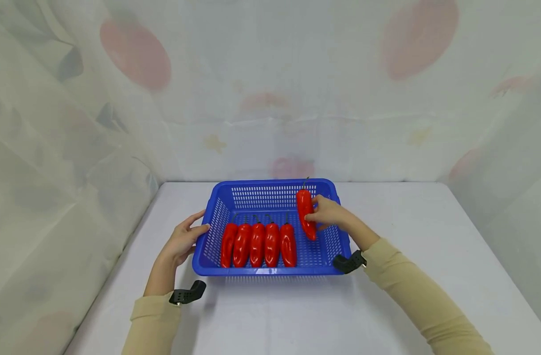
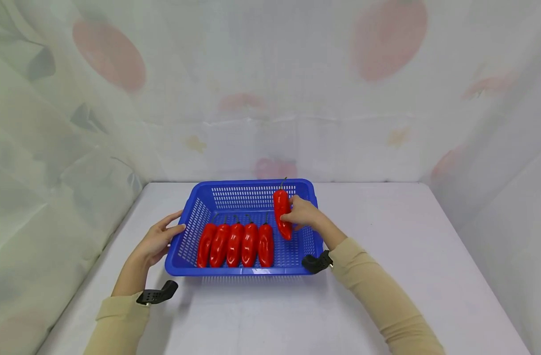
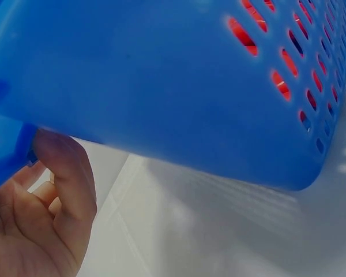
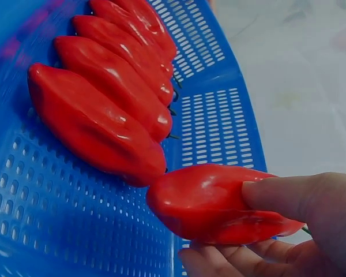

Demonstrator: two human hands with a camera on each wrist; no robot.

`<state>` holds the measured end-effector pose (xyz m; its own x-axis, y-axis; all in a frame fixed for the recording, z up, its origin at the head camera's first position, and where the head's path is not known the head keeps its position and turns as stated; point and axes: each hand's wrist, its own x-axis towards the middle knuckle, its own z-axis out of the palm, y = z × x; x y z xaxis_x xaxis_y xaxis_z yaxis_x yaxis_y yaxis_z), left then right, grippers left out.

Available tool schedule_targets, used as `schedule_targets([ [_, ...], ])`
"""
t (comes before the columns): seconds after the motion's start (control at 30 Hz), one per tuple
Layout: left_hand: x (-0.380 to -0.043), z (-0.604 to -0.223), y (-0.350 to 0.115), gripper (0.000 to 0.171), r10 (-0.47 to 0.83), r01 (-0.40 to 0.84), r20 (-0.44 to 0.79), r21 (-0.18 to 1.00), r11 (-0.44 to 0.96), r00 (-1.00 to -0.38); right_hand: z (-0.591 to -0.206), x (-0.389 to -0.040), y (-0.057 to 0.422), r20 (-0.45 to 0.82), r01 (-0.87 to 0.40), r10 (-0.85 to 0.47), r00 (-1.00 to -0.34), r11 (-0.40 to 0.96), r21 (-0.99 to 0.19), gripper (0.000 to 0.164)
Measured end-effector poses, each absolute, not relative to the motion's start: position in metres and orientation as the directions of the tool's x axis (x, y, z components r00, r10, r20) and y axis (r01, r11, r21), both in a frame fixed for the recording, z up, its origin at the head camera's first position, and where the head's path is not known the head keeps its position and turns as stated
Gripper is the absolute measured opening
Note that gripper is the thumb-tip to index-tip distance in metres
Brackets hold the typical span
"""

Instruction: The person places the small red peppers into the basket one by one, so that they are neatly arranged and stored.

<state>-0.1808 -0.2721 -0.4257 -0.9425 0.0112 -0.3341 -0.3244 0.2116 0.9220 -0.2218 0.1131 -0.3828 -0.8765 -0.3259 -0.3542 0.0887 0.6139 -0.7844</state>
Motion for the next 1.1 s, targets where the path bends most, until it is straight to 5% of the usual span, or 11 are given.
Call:
schedule_targets([
  [0.57,-0.181,-0.424,-0.272,0.061,0.009,-0.329,-0.338,0.921,0.208,-0.941,-0.396,-0.225,0.091,-0.470,0.119,-0.281,-0.837,0.743,-0.658,0.044],
  [0.83,-0.181,-0.424,-0.271,0.060,0.004,-0.330,-0.338,0.921,0.208,-0.941,-0.401,-0.228,0.091,-0.538,0.171,-0.288,-0.793,0.741,-0.649,0.063],
  [1.1,-0.181,-0.425,-0.272,0.060,0.008,-0.330,-0.339,0.920,0.209,-0.941,-0.402,-0.229,0.089,-0.627,0.196,-0.263,-0.733,0.802,-0.565,0.031],
])
